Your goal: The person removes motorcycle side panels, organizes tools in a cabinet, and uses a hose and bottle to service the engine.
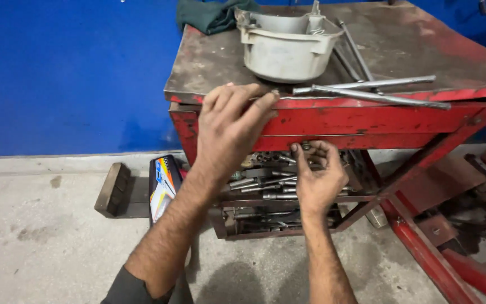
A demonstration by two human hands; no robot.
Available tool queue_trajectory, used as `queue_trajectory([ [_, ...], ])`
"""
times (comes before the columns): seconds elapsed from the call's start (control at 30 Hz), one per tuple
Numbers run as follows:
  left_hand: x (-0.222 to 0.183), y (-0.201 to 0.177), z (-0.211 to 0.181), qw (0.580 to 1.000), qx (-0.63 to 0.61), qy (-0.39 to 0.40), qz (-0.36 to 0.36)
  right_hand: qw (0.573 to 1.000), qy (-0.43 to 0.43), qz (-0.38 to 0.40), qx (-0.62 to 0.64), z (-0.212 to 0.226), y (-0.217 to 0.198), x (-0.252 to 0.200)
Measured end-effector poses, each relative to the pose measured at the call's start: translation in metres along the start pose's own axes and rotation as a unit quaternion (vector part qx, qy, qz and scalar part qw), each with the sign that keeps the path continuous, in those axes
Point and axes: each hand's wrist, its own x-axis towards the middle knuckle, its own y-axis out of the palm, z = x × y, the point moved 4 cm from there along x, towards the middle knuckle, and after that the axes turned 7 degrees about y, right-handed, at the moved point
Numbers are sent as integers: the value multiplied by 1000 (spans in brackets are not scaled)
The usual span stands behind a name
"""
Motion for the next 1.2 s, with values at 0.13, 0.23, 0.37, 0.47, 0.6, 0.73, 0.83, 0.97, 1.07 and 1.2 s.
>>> queue_trajectory([
  [0.13,9,-3,7,997,-42,-55,28,998,62,9,21,-22,6,3],
  [0.23,10,-2,8,993,-76,-84,45,997,74,2,30,-41,5,4],
  [0.37,16,-5,11,982,-95,-133,94,996,91,2,20,-37,3,2],
  [0.47,9,2,17,979,-110,-147,87,990,128,10,56,-30,0,-9],
  [0.6,10,2,16,978,-115,-153,87,987,131,13,88,-28,-6,-14],
  [0.73,12,1,19,981,-90,-141,95,995,90,22,26,-1,-12,-16],
  [0.83,10,-2,15,983,-78,-131,100,981,178,17,78,-29,-15,-31],
  [0.97,16,-6,15,983,-87,-122,102,838,429,67,331,18,17,-31],
  [1.07,12,-3,17,983,-84,-125,109,781,460,106,410,-26,31,-22],
  [1.2,11,-6,15,981,-82,-128,122,755,467,111,448,-41,26,-19],
])
